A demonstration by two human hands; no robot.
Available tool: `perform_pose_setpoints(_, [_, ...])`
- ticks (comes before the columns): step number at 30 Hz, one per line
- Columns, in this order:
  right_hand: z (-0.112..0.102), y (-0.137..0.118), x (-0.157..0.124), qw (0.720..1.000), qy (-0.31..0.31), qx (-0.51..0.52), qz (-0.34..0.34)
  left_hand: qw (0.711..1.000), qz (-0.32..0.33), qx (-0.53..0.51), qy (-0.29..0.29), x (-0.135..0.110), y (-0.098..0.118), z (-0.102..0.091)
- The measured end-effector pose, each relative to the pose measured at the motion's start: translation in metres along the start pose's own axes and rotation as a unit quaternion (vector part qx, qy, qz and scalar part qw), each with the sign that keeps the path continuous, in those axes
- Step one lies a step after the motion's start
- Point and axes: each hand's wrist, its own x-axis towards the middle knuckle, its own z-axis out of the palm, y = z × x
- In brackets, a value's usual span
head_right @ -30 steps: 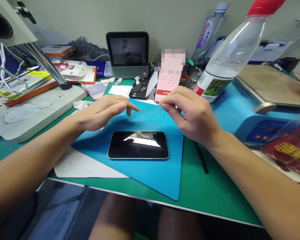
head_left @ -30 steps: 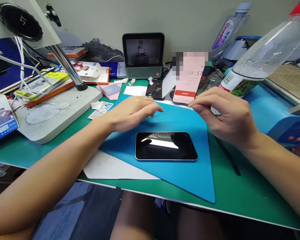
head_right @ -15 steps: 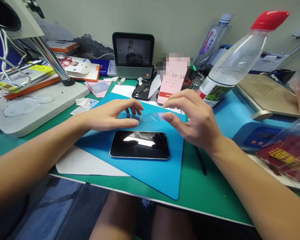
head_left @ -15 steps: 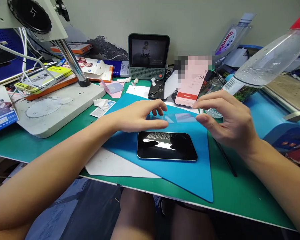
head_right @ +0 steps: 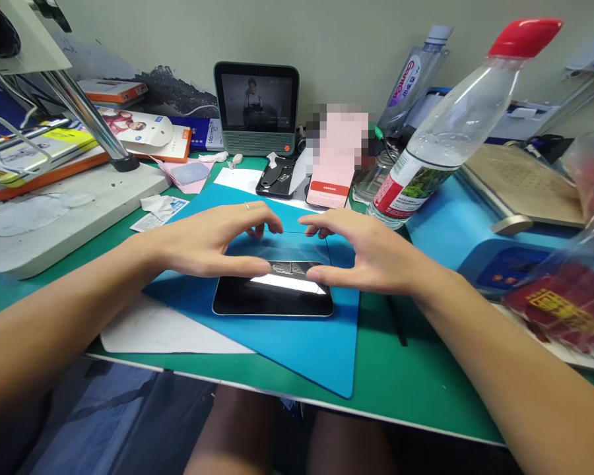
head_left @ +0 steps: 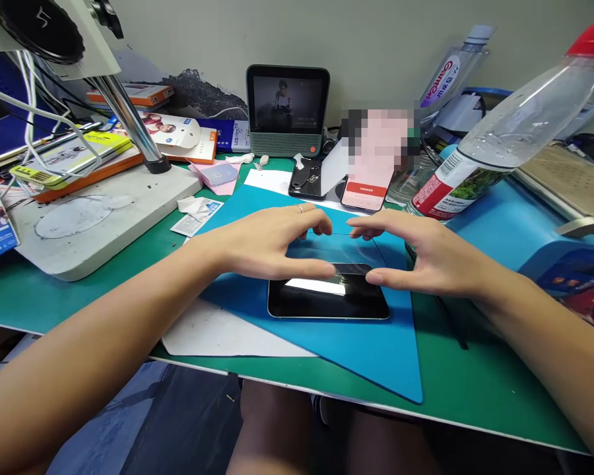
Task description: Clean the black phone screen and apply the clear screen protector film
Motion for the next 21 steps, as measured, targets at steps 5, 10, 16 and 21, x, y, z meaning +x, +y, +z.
perform_pose_setpoints(5, [-0.0009,-0.0021,-0.0014,1.000,-0.005,-0.016,-0.021,0.999,-0.005,-0.051,-0.011,0.0010,-0.0035,-0.0069])
perform_pose_setpoints(10, [-0.0003,-0.0070,-0.0017,0.999,-0.007,-0.022,-0.038,0.998,0.019,-0.053,-0.007,0.0005,-0.0011,-0.0100])
perform_pose_setpoints(16, [-0.0028,-0.0085,-0.0032,0.998,-0.040,-0.037,-0.037,0.998,0.029,-0.052,-0.026,0.0000,0.0021,-0.0094])
perform_pose_setpoints(21, [-0.0058,-0.0049,-0.0059,0.995,-0.060,-0.070,-0.046,0.997,0.022,-0.070,-0.023,-0.0005,0.0009,-0.0096])
